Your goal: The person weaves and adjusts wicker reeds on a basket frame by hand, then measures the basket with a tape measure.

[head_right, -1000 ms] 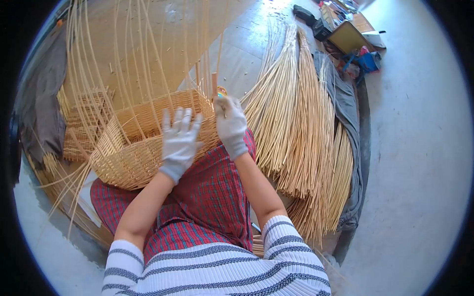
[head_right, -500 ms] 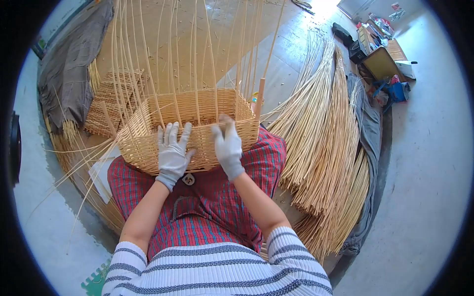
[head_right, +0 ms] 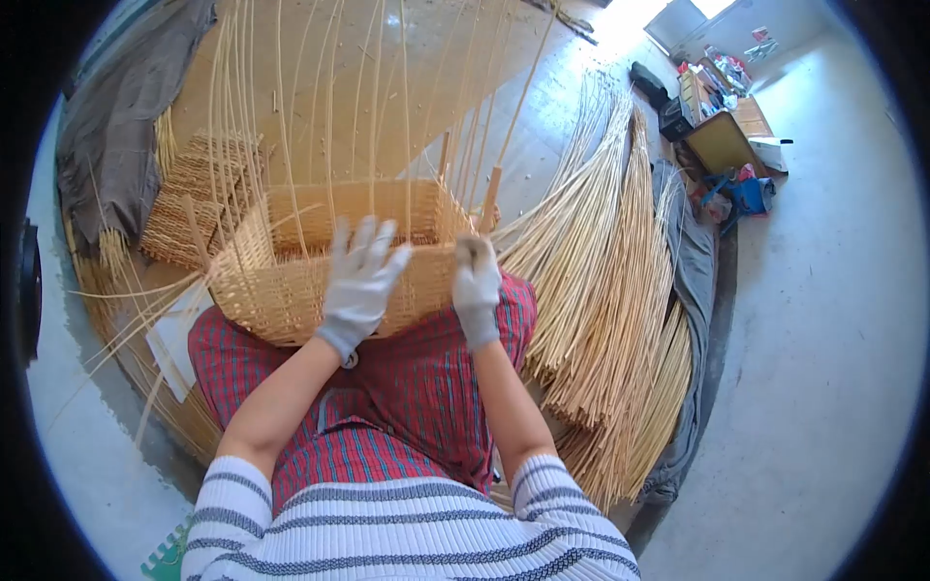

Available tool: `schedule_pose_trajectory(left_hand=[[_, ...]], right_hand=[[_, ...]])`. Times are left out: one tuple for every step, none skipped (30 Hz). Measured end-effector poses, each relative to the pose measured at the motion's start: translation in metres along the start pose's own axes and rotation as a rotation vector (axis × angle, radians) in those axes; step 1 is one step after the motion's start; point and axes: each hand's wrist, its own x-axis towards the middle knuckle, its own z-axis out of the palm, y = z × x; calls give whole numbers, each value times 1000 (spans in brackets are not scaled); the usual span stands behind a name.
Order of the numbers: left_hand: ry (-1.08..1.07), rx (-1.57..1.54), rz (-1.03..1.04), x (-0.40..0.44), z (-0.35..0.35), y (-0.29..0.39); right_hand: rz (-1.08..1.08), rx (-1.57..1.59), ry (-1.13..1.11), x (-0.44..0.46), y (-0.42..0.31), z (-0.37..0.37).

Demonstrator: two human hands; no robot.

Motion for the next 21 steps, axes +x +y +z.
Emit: schedule_pose_trajectory(left_hand=[[-191,62,-50,11,12,17],[-192,68,-48,15,24,32],[-287,97,-188,18,37,45],[-382,123,-331,22,41,51],[-486,109,-377,27,45,47],[-484,113,-380,23,46,44],[-367,147,-297,15,49,41],[-247,177,-219,12,54,41],[-249,168,-220,15,52,43],[-251,144,-255,17,44,45],[-254,122,-289,17,40,46],[-261,117,-284,20,42,48],[-335,129,-315,26,41,47],[-404,143,-352,29,39,45],[-380,132,-334,27,40,43],[-363,131,-342,29,38,42],[-443,137,-347,33,37,43],[-529,141,-350,37,37,42],[-504,75,-371,37,34,42],[-506,76,-379,35,43,44],[-217,16,-314,24,57,42]], right_hand=[[-288,-188,-32,15,-19,1],[-400,-228,-91,36,-35,10],[-519,-267,-149,53,-46,18],[-525,-261,-149,67,-46,21],[-499,-122,-172,76,-45,24],[-474,14,-194,82,-44,25],[-195,-62,-362,80,-51,5],[-203,-71,-369,83,-59,-1],[-121,-107,-491,81,-62,-8],[-17,-137,-606,72,-57,-14],[-304,-68,-487,78,-21,-4],[-294,-69,-484,75,-22,-9],[-286,155,-472,77,-27,-16],[-281,379,-463,81,-34,-22],[-170,355,-410,67,-47,-39],[18,180,-363,59,-29,-54],[200,1,-306,53,-4,-62],[123,-92,-196,38,9,-66],[58,-182,-82,23,9,-69],[-203,-374,102,19,7,-71],[-462,-539,268,12,-13,-65]])
